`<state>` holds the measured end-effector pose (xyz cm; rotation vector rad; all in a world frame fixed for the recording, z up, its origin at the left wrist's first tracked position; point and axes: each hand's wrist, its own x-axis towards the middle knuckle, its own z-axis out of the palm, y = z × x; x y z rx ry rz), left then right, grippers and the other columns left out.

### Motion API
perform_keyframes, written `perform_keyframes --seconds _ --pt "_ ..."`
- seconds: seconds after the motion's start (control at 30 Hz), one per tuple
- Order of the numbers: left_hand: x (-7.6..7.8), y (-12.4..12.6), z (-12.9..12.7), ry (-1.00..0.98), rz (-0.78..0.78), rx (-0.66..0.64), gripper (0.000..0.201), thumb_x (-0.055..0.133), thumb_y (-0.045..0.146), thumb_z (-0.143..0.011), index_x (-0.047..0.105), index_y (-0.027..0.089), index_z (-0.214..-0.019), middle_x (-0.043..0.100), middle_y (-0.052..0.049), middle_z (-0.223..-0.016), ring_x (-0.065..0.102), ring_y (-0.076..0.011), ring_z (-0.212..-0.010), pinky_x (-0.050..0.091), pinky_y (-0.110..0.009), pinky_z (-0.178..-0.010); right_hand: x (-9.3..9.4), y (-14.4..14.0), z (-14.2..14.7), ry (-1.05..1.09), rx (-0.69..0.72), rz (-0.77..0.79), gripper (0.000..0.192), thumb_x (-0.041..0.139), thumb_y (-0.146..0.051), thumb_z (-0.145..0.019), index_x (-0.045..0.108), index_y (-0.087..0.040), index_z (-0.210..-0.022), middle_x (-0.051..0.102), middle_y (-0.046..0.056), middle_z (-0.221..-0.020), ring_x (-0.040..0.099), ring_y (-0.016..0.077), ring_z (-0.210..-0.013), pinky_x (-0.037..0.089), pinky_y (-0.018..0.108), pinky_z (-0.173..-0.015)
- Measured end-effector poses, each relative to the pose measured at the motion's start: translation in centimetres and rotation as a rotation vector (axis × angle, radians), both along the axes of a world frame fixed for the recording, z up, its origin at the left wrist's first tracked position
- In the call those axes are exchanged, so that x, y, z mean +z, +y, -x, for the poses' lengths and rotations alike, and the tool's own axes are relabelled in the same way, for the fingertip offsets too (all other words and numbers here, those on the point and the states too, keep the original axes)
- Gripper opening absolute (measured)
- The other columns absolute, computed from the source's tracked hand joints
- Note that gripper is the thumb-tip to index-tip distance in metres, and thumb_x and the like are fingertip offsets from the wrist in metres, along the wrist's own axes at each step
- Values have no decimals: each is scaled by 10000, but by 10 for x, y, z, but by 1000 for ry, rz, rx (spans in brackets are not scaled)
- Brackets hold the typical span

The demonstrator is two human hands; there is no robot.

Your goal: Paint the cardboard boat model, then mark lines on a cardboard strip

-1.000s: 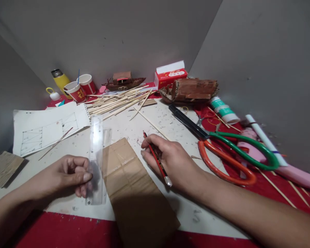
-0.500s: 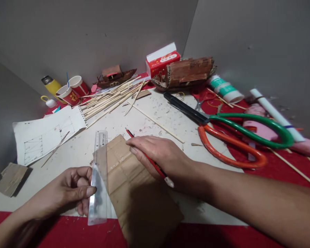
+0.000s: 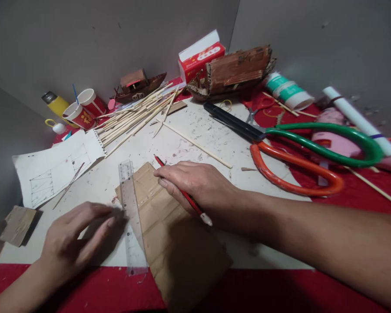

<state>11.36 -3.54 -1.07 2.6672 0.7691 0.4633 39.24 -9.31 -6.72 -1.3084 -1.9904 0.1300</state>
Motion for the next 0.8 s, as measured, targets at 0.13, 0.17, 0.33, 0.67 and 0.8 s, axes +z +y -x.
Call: perform_keyframes --seconds 0.13,0.17,0.33,0.67,0.8 --pt "-13 16 -4 108 -185 -206 616 658 345 -896 434 176 -1444 491 -189 -1480 459 -318 -1376 450 -487 -1089 0 1 -1 -56 46 -9 244 467 -258 -998 618 -167 -1166 727 86 -1004 676 195 -928 525 303 -807" --pt "-16 19 -5 149 -173 -220 705 647 399 -899 356 169 -1499 421 -199 -1532 390 -332 -1425 412 -510 -1122 0 1 -1 -78 51 -6 256 479 -266 -991 611 -154 -1180 723 103 -1024 671 209 -946 528 318 -814" --pt "-26 24 -3 215 -156 -217 854 610 517 -897 197 194 -1571 369 -202 -1563 348 -348 -1447 385 -542 -1136 0 2 0 -143 49 3 328 519 -323 -969 603 -104 -1198 715 149 -1047 668 255 -948 542 376 -814" --pt "-21 25 7 221 -168 -189 860 631 535 -876 233 216 -1568 405 -188 -1546 399 -361 -1414 413 -544 -1112 -3 0 0 -176 59 32 329 523 -346 -969 596 -115 -1192 698 137 -1007 650 256 -913 527 381 -790" --pt "-18 29 12 223 -146 -162 879 651 531 -866 221 218 -1567 451 -170 -1521 394 -346 -1419 413 -535 -1117 -3 0 0 -181 57 38 331 525 -341 -964 594 -115 -1197 689 132 -1002 646 259 -917 521 384 -797"
